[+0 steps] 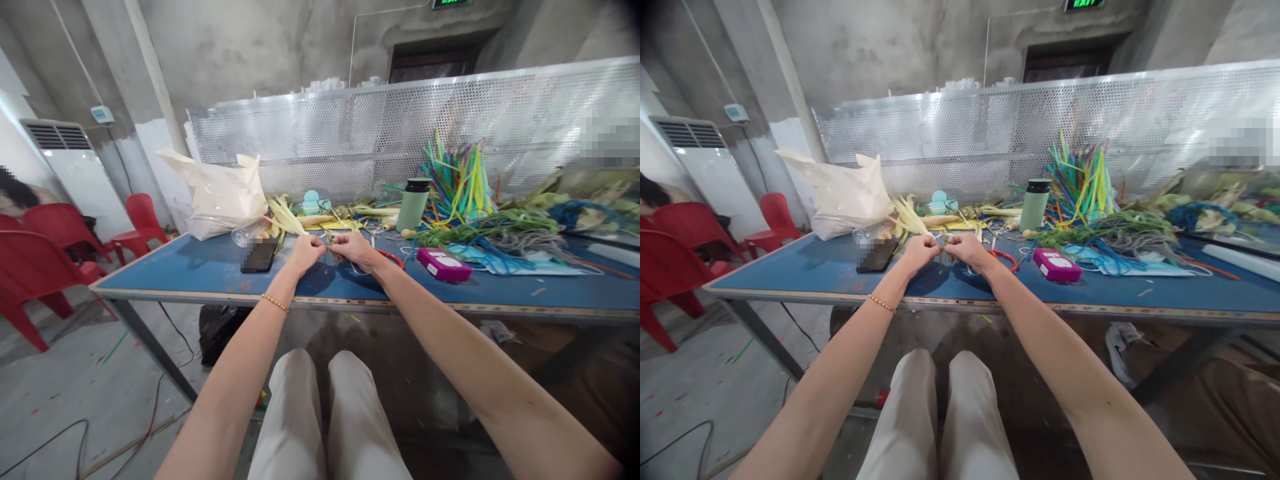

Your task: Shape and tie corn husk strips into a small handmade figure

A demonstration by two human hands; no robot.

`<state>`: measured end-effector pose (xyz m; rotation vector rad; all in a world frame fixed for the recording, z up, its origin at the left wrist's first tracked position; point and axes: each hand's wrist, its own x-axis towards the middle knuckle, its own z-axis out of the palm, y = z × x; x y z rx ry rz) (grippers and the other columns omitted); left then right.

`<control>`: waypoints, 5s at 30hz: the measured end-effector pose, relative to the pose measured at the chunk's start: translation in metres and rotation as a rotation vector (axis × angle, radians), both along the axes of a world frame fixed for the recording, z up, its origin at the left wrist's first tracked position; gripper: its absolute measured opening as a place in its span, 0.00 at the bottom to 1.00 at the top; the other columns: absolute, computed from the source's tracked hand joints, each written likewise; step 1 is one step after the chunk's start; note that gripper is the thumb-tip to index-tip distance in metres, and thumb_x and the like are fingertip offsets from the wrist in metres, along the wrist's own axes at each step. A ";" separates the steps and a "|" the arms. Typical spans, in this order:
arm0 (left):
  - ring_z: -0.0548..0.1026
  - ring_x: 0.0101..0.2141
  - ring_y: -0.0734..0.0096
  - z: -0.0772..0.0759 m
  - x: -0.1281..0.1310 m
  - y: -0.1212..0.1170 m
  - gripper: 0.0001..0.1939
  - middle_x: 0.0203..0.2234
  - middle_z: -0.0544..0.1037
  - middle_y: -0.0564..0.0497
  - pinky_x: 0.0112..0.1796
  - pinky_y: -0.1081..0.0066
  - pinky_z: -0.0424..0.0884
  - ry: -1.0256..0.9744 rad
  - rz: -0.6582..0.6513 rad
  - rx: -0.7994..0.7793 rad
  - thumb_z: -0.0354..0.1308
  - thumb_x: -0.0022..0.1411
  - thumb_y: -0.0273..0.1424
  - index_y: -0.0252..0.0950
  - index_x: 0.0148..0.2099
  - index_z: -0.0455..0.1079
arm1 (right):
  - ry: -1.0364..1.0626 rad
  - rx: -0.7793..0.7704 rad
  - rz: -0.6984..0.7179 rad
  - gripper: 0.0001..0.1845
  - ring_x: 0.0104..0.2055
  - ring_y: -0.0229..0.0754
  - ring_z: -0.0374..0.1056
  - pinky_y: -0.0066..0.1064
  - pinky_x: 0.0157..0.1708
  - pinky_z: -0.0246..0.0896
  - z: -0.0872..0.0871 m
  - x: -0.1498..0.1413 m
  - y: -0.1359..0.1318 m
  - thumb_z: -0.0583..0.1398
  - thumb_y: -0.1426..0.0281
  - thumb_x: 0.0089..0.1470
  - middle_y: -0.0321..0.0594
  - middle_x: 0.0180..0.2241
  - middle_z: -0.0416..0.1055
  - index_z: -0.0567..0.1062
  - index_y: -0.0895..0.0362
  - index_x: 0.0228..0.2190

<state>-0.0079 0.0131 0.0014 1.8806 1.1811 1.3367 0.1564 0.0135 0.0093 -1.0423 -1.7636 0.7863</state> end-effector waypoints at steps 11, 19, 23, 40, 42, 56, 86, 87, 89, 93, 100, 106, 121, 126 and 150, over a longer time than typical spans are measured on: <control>0.66 0.27 0.72 0.003 0.002 -0.004 0.04 0.20 0.71 0.54 0.33 0.72 0.63 0.258 0.085 0.149 0.57 0.48 0.22 0.33 0.23 0.70 | -0.080 -0.064 -0.034 0.09 0.16 0.32 0.57 0.24 0.16 0.47 -0.001 -0.001 -0.002 0.61 0.72 0.38 0.33 0.11 0.64 0.69 0.58 0.13; 0.69 0.25 0.73 0.002 0.000 -0.002 0.04 0.18 0.73 0.54 0.31 0.73 0.63 0.146 0.053 0.107 0.57 0.50 0.24 0.32 0.24 0.71 | 0.138 -0.138 0.093 0.11 0.17 0.32 0.58 0.26 0.19 0.54 -0.003 0.002 0.005 0.66 0.68 0.37 0.33 0.13 0.64 0.71 0.58 0.15; 0.69 0.22 0.75 0.001 0.000 -0.002 0.05 0.17 0.72 0.54 0.29 0.73 0.63 0.027 0.002 0.029 0.56 0.52 0.24 0.33 0.24 0.70 | 0.139 -0.139 0.103 0.10 0.18 0.32 0.59 0.25 0.20 0.53 -0.002 0.004 0.005 0.67 0.67 0.37 0.34 0.15 0.67 0.72 0.59 0.16; 0.70 0.21 0.74 -0.002 0.001 0.002 0.04 0.17 0.71 0.55 0.28 0.73 0.64 0.070 -0.016 0.076 0.55 0.50 0.23 0.33 0.25 0.68 | 0.278 -0.296 0.176 0.11 0.16 0.33 0.60 0.25 0.15 0.54 -0.003 0.002 0.004 0.65 0.74 0.36 0.34 0.16 0.68 0.67 0.55 0.21; 0.70 0.19 0.75 -0.001 0.001 0.001 0.04 0.17 0.71 0.55 0.26 0.74 0.64 0.034 -0.021 0.050 0.54 0.49 0.22 0.34 0.25 0.67 | 0.286 -0.341 0.231 0.12 0.15 0.31 0.57 0.25 0.15 0.52 -0.002 0.001 0.002 0.65 0.75 0.35 0.33 0.16 0.68 0.66 0.55 0.20; 0.64 0.16 0.79 0.006 0.005 -0.009 0.07 0.16 0.70 0.56 0.22 0.75 0.60 -0.158 -0.073 -0.179 0.56 0.51 0.24 0.34 0.22 0.66 | 0.349 -0.449 0.339 0.18 0.12 0.25 0.43 0.20 0.13 0.35 0.010 0.005 -0.007 0.67 0.71 0.38 0.25 0.13 0.59 0.61 0.55 0.23; 0.65 0.19 0.78 0.003 0.002 -0.005 0.06 0.17 0.72 0.53 0.24 0.74 0.60 -0.283 -0.113 -0.232 0.66 0.49 0.28 0.31 0.26 0.72 | 0.033 0.058 -0.049 0.13 0.19 0.31 0.56 0.26 0.20 0.51 0.008 -0.001 -0.008 0.65 0.62 0.40 0.33 0.16 0.65 0.75 0.60 0.19; 0.65 0.19 0.79 0.002 0.003 -0.005 0.06 0.17 0.72 0.53 0.24 0.74 0.60 -0.270 -0.098 -0.224 0.66 0.49 0.26 0.31 0.26 0.72 | 0.023 0.061 -0.048 0.12 0.19 0.31 0.57 0.26 0.21 0.51 0.007 0.000 -0.007 0.65 0.62 0.39 0.33 0.16 0.66 0.76 0.60 0.20; 0.63 0.18 0.80 0.001 0.003 -0.002 0.05 0.15 0.71 0.54 0.23 0.74 0.59 -0.237 -0.076 -0.214 0.64 0.49 0.25 0.31 0.24 0.71 | -0.003 0.074 -0.056 0.10 0.20 0.32 0.58 0.25 0.21 0.52 0.006 0.001 -0.005 0.63 0.64 0.39 0.33 0.16 0.67 0.77 0.60 0.20; 0.60 0.17 0.81 0.000 0.001 0.000 0.08 0.13 0.68 0.55 0.22 0.74 0.55 -0.205 -0.063 -0.212 0.63 0.50 0.25 0.32 0.22 0.70 | -0.046 0.100 -0.049 0.07 0.20 0.33 0.60 0.25 0.21 0.54 0.003 0.004 -0.002 0.62 0.67 0.39 0.33 0.16 0.67 0.76 0.59 0.19; 0.61 0.16 0.81 0.005 0.002 -0.009 0.11 0.13 0.66 0.56 0.20 0.74 0.54 -0.274 -0.120 -0.228 0.62 0.51 0.28 0.33 0.20 0.66 | -0.005 0.037 -0.039 0.11 0.18 0.32 0.58 0.25 0.20 0.53 0.009 0.001 -0.010 0.65 0.64 0.41 0.34 0.15 0.66 0.75 0.59 0.18; 0.61 0.18 0.80 0.003 0.001 -0.005 0.11 0.13 0.66 0.56 0.22 0.74 0.56 -0.237 -0.106 -0.182 0.64 0.47 0.25 0.33 0.18 0.66 | 0.007 0.028 -0.054 0.10 0.18 0.32 0.59 0.25 0.20 0.54 0.009 -0.003 -0.012 0.66 0.66 0.41 0.34 0.15 0.67 0.75 0.60 0.18; 0.63 0.19 0.79 0.002 -0.001 -0.003 0.09 0.17 0.72 0.52 0.22 0.74 0.57 -0.198 -0.110 -0.233 0.65 0.50 0.29 0.32 0.23 0.71 | 0.001 0.028 -0.020 0.12 0.18 0.33 0.60 0.25 0.21 0.54 0.007 0.000 -0.009 0.66 0.63 0.42 0.35 0.14 0.67 0.74 0.59 0.18; 0.65 0.19 0.77 0.000 -0.001 -0.001 0.11 0.15 0.70 0.51 0.21 0.73 0.58 -0.193 -0.121 -0.256 0.66 0.49 0.29 0.32 0.21 0.70 | 0.045 0.061 -0.023 0.12 0.19 0.34 0.62 0.26 0.22 0.56 0.007 -0.003 -0.009 0.66 0.63 0.40 0.35 0.15 0.69 0.75 0.60 0.20; 0.59 0.16 0.78 -0.001 0.000 -0.001 0.11 0.09 0.63 0.55 0.21 0.73 0.53 -0.060 -0.031 -0.163 0.61 0.44 0.21 0.33 0.15 0.65 | -0.320 0.227 -0.119 0.02 0.23 0.35 0.63 0.25 0.23 0.54 0.004 -0.007 -0.006 0.60 0.73 0.36 0.35 0.18 0.71 0.74 0.58 0.18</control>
